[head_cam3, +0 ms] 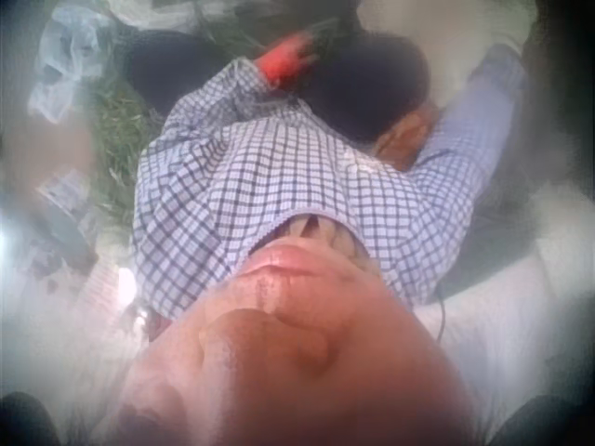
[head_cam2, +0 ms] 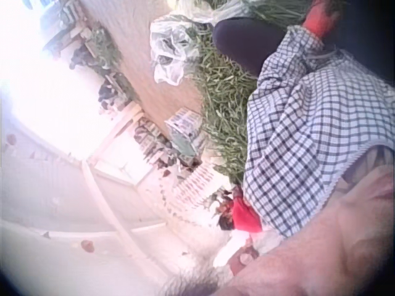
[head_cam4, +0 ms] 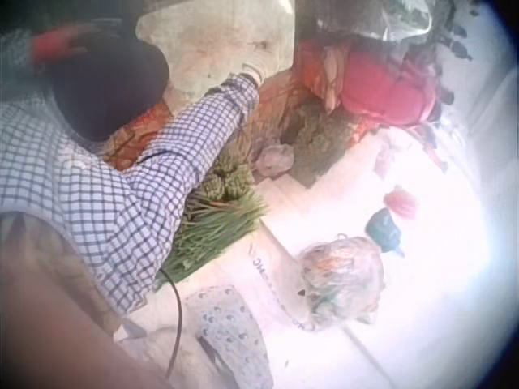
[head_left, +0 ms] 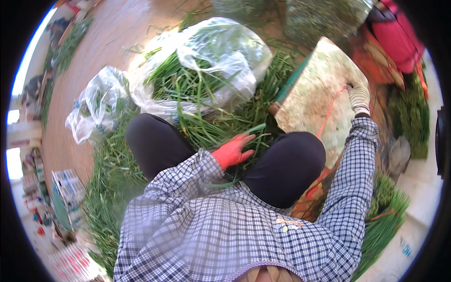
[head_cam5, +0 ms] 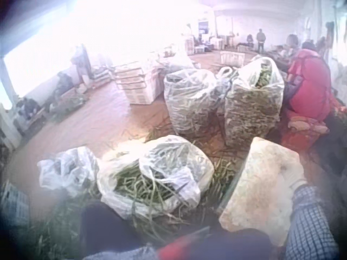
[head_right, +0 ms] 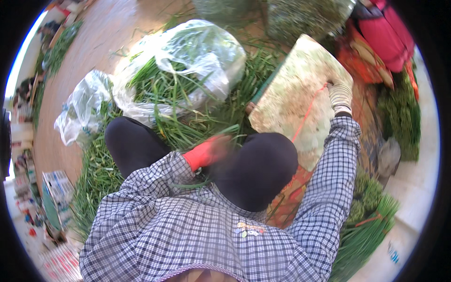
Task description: The person sorts bunches of green onions by hand, removes loose blades, aligns the stalks, and secures them with rubber bands before placing them in plastic bags or on a pile.
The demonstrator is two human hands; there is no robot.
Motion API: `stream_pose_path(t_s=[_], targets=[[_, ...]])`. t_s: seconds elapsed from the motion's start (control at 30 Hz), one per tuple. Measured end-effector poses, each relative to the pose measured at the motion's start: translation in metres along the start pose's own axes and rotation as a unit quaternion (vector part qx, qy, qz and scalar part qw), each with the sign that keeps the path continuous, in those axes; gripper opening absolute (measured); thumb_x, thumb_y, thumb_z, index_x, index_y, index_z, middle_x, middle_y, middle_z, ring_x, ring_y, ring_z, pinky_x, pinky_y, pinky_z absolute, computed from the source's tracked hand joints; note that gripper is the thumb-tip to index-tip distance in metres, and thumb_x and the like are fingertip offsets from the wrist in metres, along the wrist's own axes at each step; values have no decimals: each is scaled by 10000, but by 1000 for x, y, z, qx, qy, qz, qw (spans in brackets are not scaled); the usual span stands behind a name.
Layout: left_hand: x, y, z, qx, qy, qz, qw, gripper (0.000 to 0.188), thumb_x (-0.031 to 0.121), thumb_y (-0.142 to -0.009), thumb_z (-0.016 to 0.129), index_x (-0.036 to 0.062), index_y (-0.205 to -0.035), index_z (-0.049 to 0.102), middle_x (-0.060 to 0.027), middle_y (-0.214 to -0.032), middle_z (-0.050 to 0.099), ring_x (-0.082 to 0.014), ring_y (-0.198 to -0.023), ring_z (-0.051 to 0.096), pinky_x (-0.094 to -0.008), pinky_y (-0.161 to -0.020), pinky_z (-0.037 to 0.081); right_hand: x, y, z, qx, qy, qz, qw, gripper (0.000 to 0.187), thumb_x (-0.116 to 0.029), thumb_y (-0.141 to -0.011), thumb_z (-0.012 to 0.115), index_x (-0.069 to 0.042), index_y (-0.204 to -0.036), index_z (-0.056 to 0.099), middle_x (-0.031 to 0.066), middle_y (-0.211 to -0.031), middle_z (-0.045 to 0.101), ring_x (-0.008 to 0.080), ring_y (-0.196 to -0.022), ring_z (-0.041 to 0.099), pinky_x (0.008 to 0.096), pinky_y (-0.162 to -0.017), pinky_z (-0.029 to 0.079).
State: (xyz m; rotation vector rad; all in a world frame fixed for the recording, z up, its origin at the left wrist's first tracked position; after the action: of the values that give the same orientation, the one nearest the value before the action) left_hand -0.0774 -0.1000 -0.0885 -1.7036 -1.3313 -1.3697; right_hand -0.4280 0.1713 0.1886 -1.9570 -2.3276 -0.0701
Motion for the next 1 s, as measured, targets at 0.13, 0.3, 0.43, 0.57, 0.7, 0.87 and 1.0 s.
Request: stream_pose_path(t_s=[0.13,0.3,0.43,0.57,0.7,0.87,1.0], targets=[[119,38,-117,192,28,17,981,487,287,-874,611,108,-1318,519,-155,-1178,619,-334,-1059,595,-400,-902,482,-16,-39,-11,-30,92,53,994,612,-86,-805,607,-207,-1385,452,184,-1227,587,355,-1137,558,389,-975,441],[169,70,-171,217,-37,27,975,476,284,-877,613,97,-1305,520,-167,-1085,649,-351,-968,619,-423,-808,503,-213,9,-75,32,-88,-319,943,530,-68,-814,625,-118,-1328,508,162,-1264,567,295,-1173,553,340,-1001,427],[229,121,-211,184,-47,130,973,523,221,-836,650,64,-1315,510,-170,-1068,642,-341,-934,625,-404,-794,510,-369,81,-63,-145,-367,-418,818,380,-111,-866,620,-43,-1238,581,151,-1186,618,255,-1093,598,336,-952,461],[247,165,-256,231,-47,241,941,620,151,-771,698,31,-1342,489,-161,-1092,636,-325,-951,633,-387,-810,510,-526,130,-16,-220,-242,-501,801,477,-183,-848,651,-9,-1277,538,201,-1240,582,313,-1178,544,352,-1004,418],[233,169,-277,319,5,241,917,583,166,-782,697,20,-1317,517,-166,-1156,625,-323,-1018,622,-388,-845,501,-638,143,73,-182,-48,-528,828,691,-345,-761,735,24,-1292,490,228,-1300,525,344,-1222,502,394,-1037,393],[202,165,-275,309,39,203,928,520,153,-792,677,41,-1282,544,-119,-1179,629,-275,-1053,624,-364,-837,519,-692,110,171,-117,144,-527,830,1062,-588,-615,780,20,-1382,369,206,-1435,388,337,-1365,325,428,-1120,268],[168,172,-297,340,63,167,923,540,158,-788,684,34,-1290,530,-88,-1205,626,-278,-1076,616,-367,-833,529,-719,90,193,-156,166,-535,814,999,-514,-602,818,0,-1353,406,184,-1393,441,326,-1309,404,410,-1082,326]])
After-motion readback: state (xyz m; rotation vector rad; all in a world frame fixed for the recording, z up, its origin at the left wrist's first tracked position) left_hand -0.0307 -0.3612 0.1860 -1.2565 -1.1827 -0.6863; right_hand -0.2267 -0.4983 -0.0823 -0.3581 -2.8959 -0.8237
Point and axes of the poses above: each hand's wrist, its own y-axis away from the middle knuckle, its own z-axis out of the palm, x = y × z, the point moved 8 cm from there along -y, towards the middle knuckle
